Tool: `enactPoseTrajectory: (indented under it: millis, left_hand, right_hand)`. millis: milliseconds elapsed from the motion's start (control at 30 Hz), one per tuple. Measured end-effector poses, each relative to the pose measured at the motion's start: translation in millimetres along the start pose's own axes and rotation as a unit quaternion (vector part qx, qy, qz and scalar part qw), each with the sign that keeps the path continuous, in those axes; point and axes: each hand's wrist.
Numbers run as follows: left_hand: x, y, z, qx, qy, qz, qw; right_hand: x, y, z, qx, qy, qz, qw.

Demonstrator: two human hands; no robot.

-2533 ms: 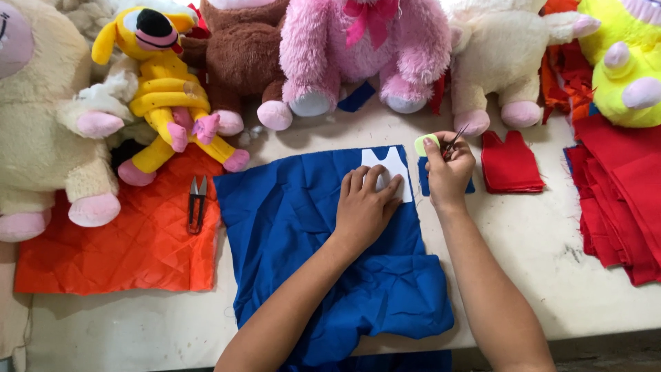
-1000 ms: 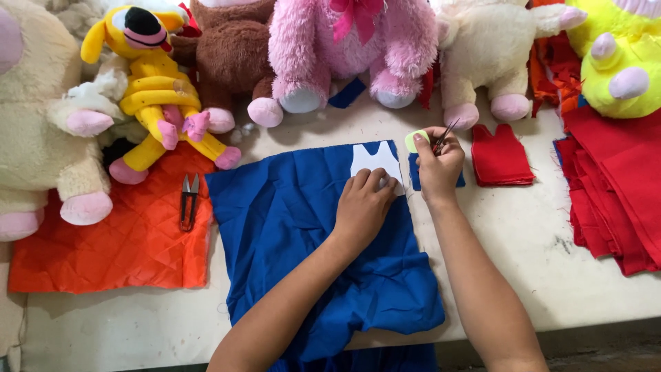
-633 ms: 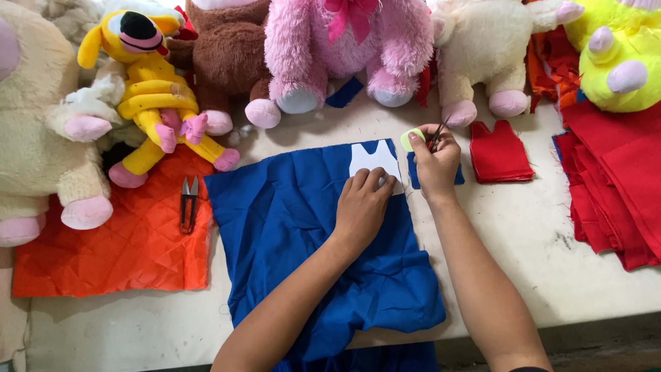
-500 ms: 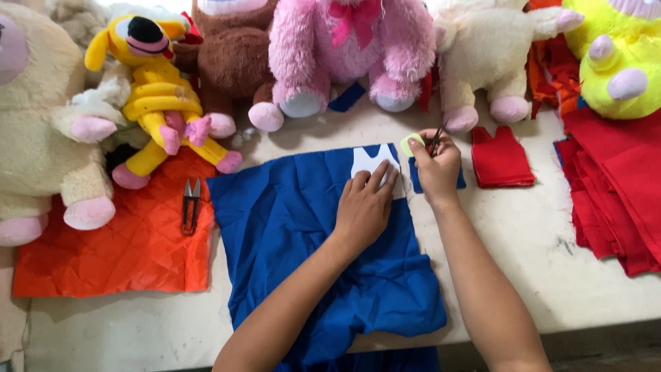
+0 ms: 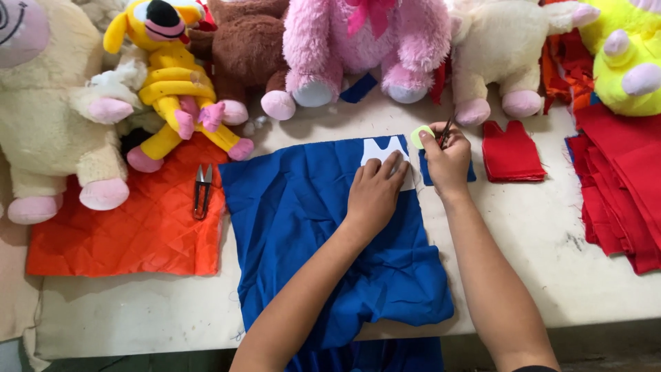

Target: Tracing a paper pattern onto blue fabric and cutting out the shape using small snips

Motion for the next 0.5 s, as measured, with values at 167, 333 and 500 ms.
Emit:
enactPoseTrajectory:
  millis: [167, 333, 500]
  left_hand:
    - [-0.9, 2.9, -1.9, -0.002, 0.008, 0.001, 1.000]
    - [-4.4, 1.3, 0.6, -0.002, 0.008, -0.005, 1.000]
    - [-7.5, 1.1, 1.7, -0.001, 0.023, -0.012, 1.000]
  right_hand:
    - [-2.7, 3.5, -4.3, -0.001, 0.005, 0.000, 1.000]
    - [1.3, 4.6, 9.3, 0.004, 0.009, -0.006, 1.000]
    - [1.0, 5.2, 9.1, -0.003, 0.013, -0.006, 1.000]
Point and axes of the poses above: each hand's wrist, its own y-axis away from the middle knuckle, its own x-axis out of the palm, z = x × y, and after that the axes turned 6 degrees about z, right-handed
